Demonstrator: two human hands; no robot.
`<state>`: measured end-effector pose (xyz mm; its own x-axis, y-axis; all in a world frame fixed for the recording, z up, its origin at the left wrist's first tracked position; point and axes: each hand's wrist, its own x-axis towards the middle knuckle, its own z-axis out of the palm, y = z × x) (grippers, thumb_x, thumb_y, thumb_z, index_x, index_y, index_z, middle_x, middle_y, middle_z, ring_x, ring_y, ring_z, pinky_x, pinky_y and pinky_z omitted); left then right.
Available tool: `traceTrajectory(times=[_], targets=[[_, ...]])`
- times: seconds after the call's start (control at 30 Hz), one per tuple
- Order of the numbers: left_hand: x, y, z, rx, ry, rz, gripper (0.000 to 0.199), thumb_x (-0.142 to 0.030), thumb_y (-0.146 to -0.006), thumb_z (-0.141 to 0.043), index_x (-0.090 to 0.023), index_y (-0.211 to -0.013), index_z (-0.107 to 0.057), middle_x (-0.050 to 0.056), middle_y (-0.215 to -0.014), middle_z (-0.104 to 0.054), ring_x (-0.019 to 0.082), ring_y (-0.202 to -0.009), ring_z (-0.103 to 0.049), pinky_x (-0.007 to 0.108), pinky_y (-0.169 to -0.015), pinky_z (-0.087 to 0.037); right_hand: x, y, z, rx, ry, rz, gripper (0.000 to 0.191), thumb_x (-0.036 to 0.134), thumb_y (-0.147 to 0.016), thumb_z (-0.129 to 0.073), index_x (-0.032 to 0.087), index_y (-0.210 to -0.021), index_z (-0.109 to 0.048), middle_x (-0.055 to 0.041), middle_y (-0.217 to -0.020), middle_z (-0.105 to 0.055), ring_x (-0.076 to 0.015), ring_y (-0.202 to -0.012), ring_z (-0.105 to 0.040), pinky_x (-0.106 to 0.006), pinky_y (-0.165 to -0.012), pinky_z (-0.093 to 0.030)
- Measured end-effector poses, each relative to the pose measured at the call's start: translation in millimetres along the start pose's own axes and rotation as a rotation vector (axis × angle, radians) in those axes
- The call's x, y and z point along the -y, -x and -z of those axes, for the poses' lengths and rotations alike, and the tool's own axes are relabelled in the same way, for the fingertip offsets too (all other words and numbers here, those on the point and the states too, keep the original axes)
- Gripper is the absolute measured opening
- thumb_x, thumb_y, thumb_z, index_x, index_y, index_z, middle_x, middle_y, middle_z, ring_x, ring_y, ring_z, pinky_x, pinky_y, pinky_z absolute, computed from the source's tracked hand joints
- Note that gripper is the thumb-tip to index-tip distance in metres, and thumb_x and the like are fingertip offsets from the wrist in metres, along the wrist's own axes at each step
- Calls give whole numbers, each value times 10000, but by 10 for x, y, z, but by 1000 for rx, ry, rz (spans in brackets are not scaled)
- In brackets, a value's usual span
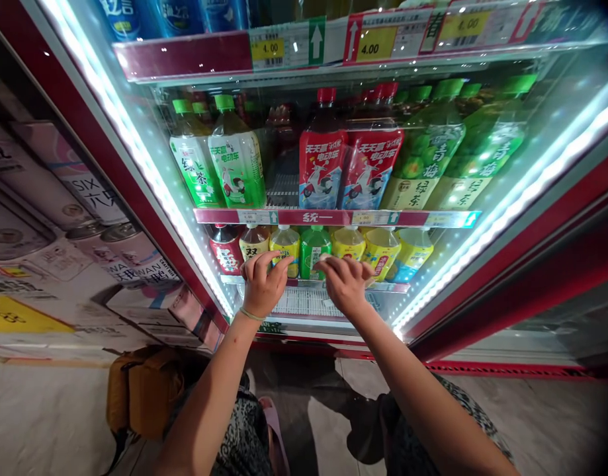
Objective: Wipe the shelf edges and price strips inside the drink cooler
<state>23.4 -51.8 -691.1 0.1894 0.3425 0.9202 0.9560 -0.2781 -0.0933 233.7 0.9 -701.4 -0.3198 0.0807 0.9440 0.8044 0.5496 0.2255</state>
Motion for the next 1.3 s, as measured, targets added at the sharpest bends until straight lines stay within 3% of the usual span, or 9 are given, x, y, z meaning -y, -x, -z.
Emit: traceTrajectory(times=[0.07, 0.23, 0.37, 0.53, 0.7, 0.87, 1.0, 1.17, 1.3], targets=[[21, 13, 15, -5, 1, -8, 350, -128, -907, -699, -295, -1214, -701, 86, -1194, -629, 246, -1169, -541, 412, -1051, -441, 31, -21, -17, -51, 28, -90, 220, 154, -978, -624, 280, -1104, -752, -34, -988, -741, -196, -1016, -504, -378, -931, -274], [89, 62, 45, 21, -15, -17, 374, -137, -911, -701, -307, -1243, -684, 81, -1197, -641, 250, -1165, -551, 424, -1042, -435, 113, -52, -49, 98, -66, 157, 166, 206, -983, -656, 313, -1059, -757, 16, -1039, -757, -175, -1027, -522, -373, -924, -269], [141, 100, 64, 31, -10, -14, 369, -131, -911, -696, -304, -1237, -690, 86, -1189, -646, 253, -1161, -554, 422, -1038, -439, 164, -38, -88, -33, -22, -79, 222, 160, -983, -632, 300, -1104, -754, -18, -983, -755, -196, -1011, -520, -388, -933, -267], [177, 122, 76, 39, 1, -11, 390, -132, -907, -704, -306, -1255, -688, 87, -1205, -646, 256, -1178, -551, 417, -1058, -430, 237, -35, -109, 142, -120, 169, 234, 217, -997, -641, 341, -1167, -742, 10, -1088, -761, -182, -1023, -532, -378, -917, -266], [199, 102, 85, 28, 4, -8, 370, -124, -898, -713, -300, -1223, -696, 88, -1180, -644, 257, -1153, -555, 422, -1041, -432, 245, -67, -143, -27, -14, -69, 256, 168, -998, -611, 292, -1179, -743, -38, -974, -743, -199, -992, -523, -382, -911, -281], [215, 86, 72, -15, 12, 41, 316, -135, -898, -711, -275, -1182, -706, 101, -1191, -635, 265, -1154, -548, 430, -1037, -436, 272, -94, -155, 101, -75, 196, 260, 191, -991, -633, 309, -1201, -728, -16, -1088, -746, -189, -1033, -518, -365, -936, -291], [278, 113, 84, -16, 20, 61, 328, -133, -903, -698, -285, -1194, -711, 102, -1200, -631, 261, -1153, -553, 434, -1041, -434, 351, -59, -186, -6, -11, -82, 315, 148, -992, -609, 322, -1234, -713, -38, -1009, -727, -203, -1017, -518, -378, -923, -282], [395, 175, 117, -16, 12, 68, 346, -136, -905, -697, -297, -1210, -708, 95, -1213, -621, 253, -1161, -553, 420, -1044, -445, 446, 8, -237, 141, -88, 152, 292, 200, -1001, -617, 346, -1236, -708, -10, -1088, -738, -187, -1038, -522, -366, -915, -287], [427, 218, 130, -25, 1, 76, 353, -122, -898, -698, -279, -1214, -703, 101, -1202, -615, 256, -1154, -552, 420, -1048, -452, 532, 30, -292, 17, -10, -154, 395, 148, -1001, -562, 344, -1328, -666, -43, -1027, -721, -200, -1003, -531, -386, -901, -275]])
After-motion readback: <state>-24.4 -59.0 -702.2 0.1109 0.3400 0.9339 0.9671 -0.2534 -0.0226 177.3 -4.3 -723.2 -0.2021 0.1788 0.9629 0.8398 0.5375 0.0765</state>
